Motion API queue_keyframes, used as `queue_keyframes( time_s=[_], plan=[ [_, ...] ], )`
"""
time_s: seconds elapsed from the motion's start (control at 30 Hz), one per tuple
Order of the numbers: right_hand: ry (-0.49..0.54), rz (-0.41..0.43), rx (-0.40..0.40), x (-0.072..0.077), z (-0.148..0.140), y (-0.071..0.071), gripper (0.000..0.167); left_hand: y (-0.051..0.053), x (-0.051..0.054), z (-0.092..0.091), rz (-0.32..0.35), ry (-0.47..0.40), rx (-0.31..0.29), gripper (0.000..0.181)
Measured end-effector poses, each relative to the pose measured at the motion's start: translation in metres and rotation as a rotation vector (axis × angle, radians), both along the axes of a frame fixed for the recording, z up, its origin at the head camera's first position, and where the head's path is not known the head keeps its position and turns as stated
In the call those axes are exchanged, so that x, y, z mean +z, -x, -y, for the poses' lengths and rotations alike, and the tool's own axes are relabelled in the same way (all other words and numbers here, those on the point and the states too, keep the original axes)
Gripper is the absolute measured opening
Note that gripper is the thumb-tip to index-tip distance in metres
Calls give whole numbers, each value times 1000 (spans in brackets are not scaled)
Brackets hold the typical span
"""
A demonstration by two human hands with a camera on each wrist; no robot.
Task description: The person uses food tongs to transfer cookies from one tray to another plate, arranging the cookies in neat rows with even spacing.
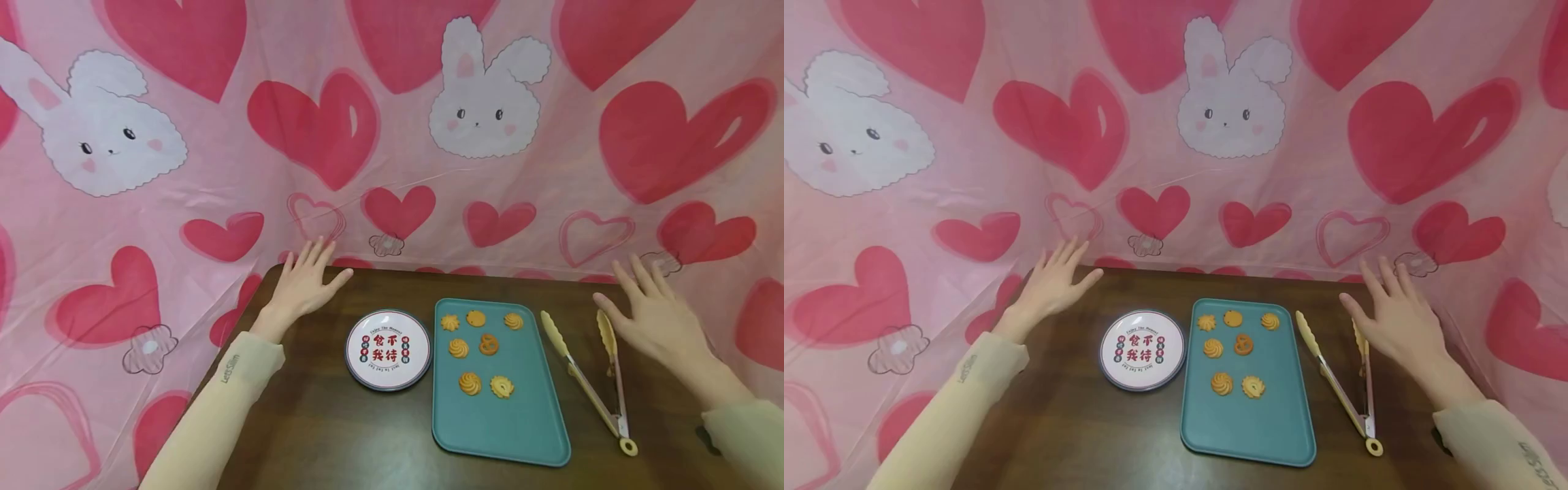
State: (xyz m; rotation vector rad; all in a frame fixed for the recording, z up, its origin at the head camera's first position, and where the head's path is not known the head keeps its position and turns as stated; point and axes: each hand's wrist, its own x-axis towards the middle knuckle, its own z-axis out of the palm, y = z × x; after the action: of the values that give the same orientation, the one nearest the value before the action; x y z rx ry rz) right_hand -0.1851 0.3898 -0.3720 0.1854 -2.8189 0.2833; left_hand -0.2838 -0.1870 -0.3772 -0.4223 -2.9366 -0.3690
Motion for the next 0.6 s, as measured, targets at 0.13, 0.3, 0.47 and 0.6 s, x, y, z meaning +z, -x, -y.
queue_keyframes(
  time_s=[0.13, 0.3, 0.47, 0.6],
  plan=[
    [77, -16, -60, -13, 5, -10, 83, -4, -17, 0, -19, -80, 7, 91],
    [161, -21, -121, -30, 11, -18, 87, -9, -35, -3, -7, -205, 12, 88],
    [220, -14, -167, -50, 14, -26, 97, -13, -47, -8, 71, -373, 11, 78],
    [281, 11, -203, -64, 16, -33, 101, -15, -55, -12, 139, -461, -5, 76]
  ],
)
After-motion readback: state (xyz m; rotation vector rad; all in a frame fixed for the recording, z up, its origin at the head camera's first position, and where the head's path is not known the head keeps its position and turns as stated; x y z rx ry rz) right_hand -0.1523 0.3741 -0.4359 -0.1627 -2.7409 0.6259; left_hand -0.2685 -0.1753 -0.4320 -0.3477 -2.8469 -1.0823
